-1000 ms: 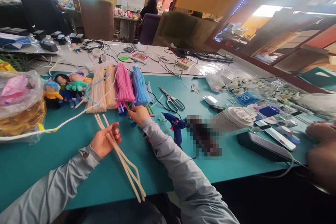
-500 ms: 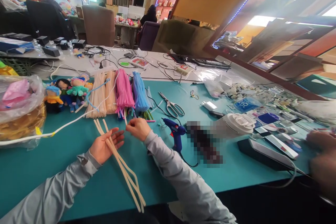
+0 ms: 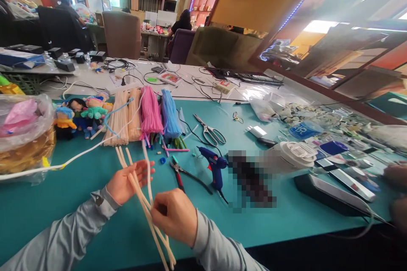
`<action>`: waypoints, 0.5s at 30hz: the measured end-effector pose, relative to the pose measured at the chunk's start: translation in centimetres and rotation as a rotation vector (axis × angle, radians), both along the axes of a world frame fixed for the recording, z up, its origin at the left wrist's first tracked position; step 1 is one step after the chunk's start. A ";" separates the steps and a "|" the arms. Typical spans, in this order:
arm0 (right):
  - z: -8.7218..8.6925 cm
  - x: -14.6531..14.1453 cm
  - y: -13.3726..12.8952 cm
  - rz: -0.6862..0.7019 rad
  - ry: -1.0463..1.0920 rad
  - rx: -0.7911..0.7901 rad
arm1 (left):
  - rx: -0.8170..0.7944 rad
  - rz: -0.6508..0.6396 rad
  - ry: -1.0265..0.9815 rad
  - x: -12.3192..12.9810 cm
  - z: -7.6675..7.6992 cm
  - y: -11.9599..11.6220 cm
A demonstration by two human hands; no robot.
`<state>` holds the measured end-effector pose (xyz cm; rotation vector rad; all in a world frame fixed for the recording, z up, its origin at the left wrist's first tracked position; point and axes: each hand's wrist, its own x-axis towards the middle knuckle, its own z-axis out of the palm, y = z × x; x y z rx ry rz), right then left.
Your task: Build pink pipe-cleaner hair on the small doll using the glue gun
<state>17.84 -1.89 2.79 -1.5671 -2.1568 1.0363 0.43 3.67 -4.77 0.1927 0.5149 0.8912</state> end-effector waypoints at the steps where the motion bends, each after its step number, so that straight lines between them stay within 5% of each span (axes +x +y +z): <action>1: 0.0 0.1 -0.6 0.010 0.015 -0.030 | 0.003 -0.006 -0.004 0.0 -0.1 0.0; 10: 0.9 1.7 -1.7 -0.051 0.173 -0.297 | 0.069 0.018 -0.065 0.0 0.2 -0.2; 15: 1.3 2.0 -0.3 -0.114 0.308 -0.257 | 0.119 0.119 -0.121 -0.1 0.5 -0.1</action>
